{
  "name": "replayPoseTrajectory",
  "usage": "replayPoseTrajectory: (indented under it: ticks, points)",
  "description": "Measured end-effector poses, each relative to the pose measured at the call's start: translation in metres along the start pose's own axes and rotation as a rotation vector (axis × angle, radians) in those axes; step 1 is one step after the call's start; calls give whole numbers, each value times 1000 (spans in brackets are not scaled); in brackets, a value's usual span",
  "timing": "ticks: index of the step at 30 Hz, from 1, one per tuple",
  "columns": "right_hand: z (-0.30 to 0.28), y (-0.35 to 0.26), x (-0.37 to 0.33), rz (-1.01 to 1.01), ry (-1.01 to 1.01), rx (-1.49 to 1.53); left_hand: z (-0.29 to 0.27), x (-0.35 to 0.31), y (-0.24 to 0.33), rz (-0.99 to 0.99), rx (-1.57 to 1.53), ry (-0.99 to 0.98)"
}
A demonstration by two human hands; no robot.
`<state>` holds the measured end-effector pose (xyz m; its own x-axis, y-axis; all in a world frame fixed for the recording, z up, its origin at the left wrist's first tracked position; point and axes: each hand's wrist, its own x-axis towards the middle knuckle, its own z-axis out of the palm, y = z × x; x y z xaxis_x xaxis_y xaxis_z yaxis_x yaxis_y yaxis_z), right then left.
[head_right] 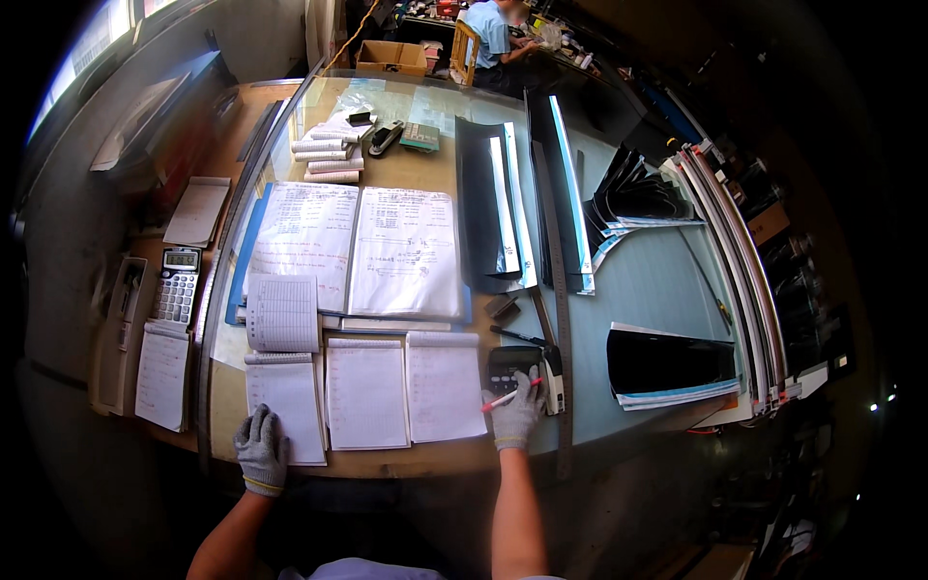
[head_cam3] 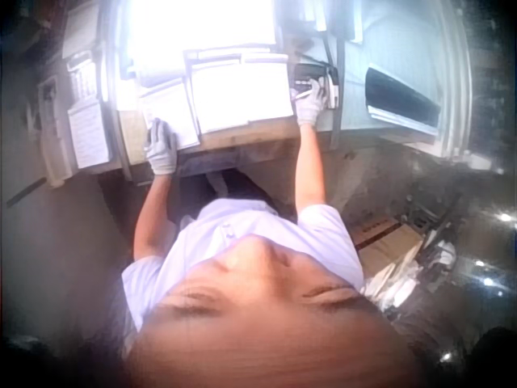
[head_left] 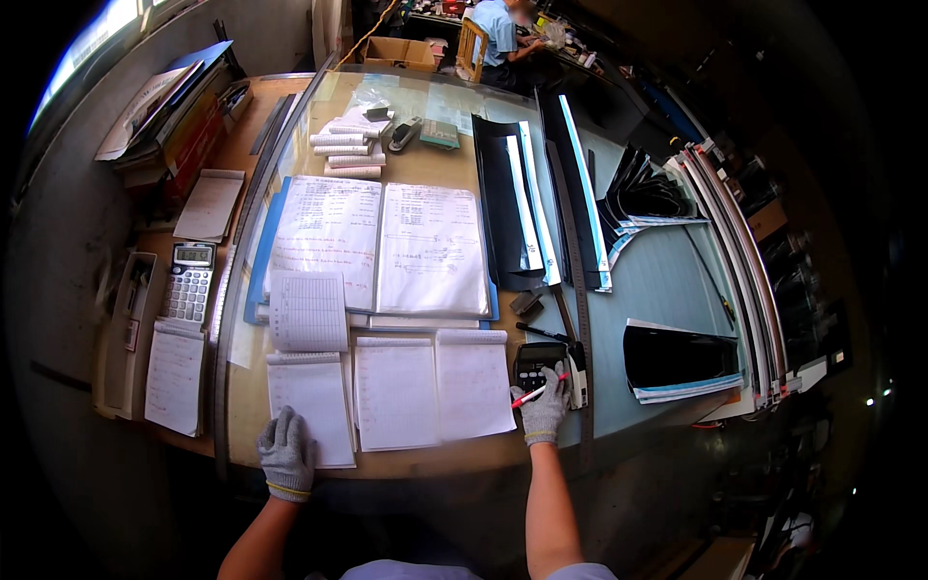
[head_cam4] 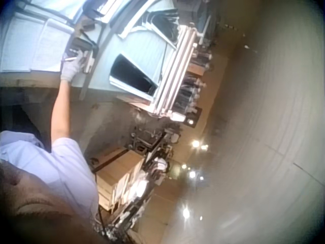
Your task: The person sits at a desk and processes a stack of small notepads. They pick up each notepad, use a calculator to perform calculations, and write the results on the notepad with a red pen. The person then places the completed notepad into a separate pile and repeats the process for the remaining items.
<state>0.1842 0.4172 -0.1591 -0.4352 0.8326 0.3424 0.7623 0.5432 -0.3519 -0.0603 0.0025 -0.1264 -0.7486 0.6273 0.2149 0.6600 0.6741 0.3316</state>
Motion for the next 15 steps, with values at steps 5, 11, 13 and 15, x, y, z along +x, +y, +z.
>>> replayPoseTrajectory:
  ticks: [5,11,13,15]
  points:
    - [-3,-3,2,16,-34,-21,-1,0,0,8,0,-2]
    - [-5,-4,3,47,-80,-63,-1,1,2,0,-6,0]
    - [-4,-3,3,43,-79,-63,-1,1,1,7,-5,1]
    - [-4,-3,2,39,-76,-69,0,0,0,12,-6,6]
